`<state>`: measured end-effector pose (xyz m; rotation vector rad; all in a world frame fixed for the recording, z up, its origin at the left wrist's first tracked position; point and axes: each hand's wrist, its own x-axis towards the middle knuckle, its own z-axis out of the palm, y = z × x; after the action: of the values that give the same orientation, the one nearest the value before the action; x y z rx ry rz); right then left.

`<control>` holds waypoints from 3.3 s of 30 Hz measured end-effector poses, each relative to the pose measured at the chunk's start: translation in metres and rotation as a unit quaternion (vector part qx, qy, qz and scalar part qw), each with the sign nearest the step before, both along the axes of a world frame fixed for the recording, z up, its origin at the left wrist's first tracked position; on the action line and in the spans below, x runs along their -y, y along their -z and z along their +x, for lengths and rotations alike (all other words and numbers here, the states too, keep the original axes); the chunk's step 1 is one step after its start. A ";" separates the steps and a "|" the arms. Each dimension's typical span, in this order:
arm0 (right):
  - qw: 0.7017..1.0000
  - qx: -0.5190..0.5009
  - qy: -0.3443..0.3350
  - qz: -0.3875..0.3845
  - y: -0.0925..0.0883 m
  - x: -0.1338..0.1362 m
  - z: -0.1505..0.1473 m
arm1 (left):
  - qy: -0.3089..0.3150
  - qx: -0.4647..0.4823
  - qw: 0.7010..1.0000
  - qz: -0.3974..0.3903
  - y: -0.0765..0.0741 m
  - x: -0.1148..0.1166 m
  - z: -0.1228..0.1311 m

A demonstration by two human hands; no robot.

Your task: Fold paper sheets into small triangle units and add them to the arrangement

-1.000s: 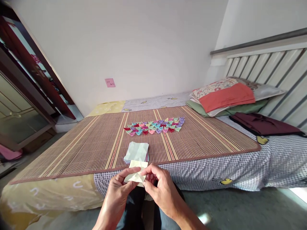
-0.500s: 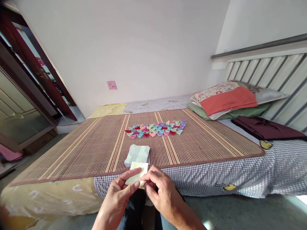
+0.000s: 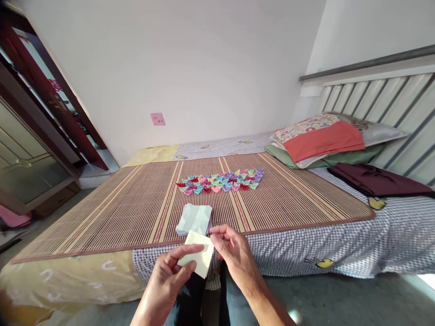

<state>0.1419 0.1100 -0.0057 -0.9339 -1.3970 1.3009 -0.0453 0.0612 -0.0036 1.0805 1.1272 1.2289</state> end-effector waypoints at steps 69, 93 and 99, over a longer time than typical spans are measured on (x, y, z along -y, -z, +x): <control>0.969 0.128 -0.082 0.195 -0.022 0.018 0.013 | 0.029 0.168 0.980 -0.105 -0.011 -0.005 -0.006; 0.990 0.071 -0.057 0.104 -0.008 0.025 0.003 | 0.038 0.020 0.997 -0.063 -0.005 0.011 0.005; 0.992 0.065 -0.029 0.102 -0.005 0.027 -0.001 | 0.002 0.016 0.999 -0.039 -0.009 0.014 0.011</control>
<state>0.1406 0.0833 -0.0010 -0.8565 -1.6348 1.1318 -0.0340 0.0475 0.0051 1.0011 1.1386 1.1856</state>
